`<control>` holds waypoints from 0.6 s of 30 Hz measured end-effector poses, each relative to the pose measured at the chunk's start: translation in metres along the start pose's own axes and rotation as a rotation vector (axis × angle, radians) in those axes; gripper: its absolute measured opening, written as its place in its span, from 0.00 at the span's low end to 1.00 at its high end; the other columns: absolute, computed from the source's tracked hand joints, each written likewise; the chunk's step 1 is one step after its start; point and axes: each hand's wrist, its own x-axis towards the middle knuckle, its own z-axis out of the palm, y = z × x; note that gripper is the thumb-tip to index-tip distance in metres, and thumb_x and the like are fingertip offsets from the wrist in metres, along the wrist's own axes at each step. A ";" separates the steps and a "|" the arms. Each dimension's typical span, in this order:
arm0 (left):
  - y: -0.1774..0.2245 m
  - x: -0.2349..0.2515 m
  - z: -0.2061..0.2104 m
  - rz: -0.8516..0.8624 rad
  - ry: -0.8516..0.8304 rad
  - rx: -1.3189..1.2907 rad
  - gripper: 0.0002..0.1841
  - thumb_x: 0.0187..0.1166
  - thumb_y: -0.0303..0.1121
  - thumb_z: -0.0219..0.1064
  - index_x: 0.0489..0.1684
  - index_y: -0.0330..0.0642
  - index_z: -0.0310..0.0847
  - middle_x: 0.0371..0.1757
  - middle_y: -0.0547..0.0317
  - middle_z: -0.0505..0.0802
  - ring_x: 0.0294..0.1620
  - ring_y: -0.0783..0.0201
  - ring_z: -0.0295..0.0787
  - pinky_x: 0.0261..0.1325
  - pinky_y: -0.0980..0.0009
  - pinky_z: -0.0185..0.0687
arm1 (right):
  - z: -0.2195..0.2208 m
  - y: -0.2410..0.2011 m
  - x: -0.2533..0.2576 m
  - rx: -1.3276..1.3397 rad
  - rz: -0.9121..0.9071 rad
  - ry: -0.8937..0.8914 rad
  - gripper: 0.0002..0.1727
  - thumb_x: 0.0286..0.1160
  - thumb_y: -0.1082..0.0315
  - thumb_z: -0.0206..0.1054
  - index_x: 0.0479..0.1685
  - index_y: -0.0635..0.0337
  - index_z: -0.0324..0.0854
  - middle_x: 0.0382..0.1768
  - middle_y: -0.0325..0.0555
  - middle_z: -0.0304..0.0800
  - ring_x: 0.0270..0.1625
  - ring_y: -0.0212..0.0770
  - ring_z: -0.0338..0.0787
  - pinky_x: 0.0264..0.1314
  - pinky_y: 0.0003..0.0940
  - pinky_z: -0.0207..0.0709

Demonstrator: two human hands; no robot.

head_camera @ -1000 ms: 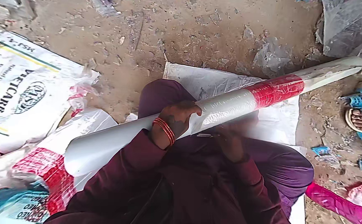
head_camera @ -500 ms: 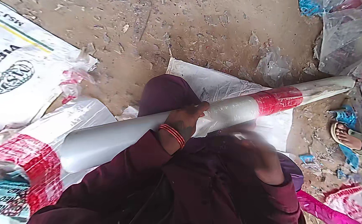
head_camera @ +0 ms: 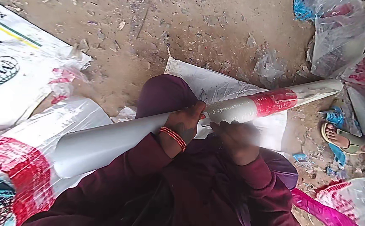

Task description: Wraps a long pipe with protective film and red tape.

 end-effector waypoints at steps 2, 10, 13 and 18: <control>-0.001 0.000 0.001 0.004 0.010 0.000 0.13 0.82 0.29 0.67 0.58 0.32 0.84 0.40 0.41 0.97 0.38 0.37 0.97 0.34 0.41 0.86 | 0.002 0.000 -0.002 -0.037 -0.040 0.029 0.15 0.80 0.73 0.61 0.46 0.48 0.95 0.33 0.40 0.95 0.34 0.42 0.86 0.46 0.37 0.68; -0.008 0.001 -0.002 0.185 0.003 -0.043 0.12 0.70 0.11 0.63 0.31 0.36 0.91 0.50 0.44 0.97 0.53 0.43 0.97 0.43 0.43 0.89 | 0.004 0.030 -0.005 -0.082 -0.180 0.067 0.16 0.81 0.75 0.58 0.49 0.51 0.93 0.31 0.40 0.93 0.33 0.41 0.85 0.41 0.35 0.71; -0.010 0.002 -0.005 0.191 -0.090 -0.050 0.15 0.73 0.13 0.60 0.38 0.39 0.94 0.58 0.43 0.96 0.59 0.42 0.95 0.48 0.40 0.88 | -0.003 0.042 0.002 -0.064 -0.250 -0.007 0.16 0.80 0.77 0.57 0.49 0.55 0.92 0.33 0.42 0.93 0.34 0.44 0.86 0.38 0.37 0.71; -0.019 0.009 -0.017 0.301 -0.151 -0.126 0.12 0.77 0.21 0.61 0.44 0.33 0.93 0.62 0.39 0.93 0.61 0.42 0.94 0.58 0.44 0.88 | 0.011 0.067 -0.006 0.126 0.139 0.184 0.21 0.92 0.54 0.52 0.40 0.48 0.92 0.33 0.43 0.94 0.40 0.46 0.87 0.56 0.44 0.67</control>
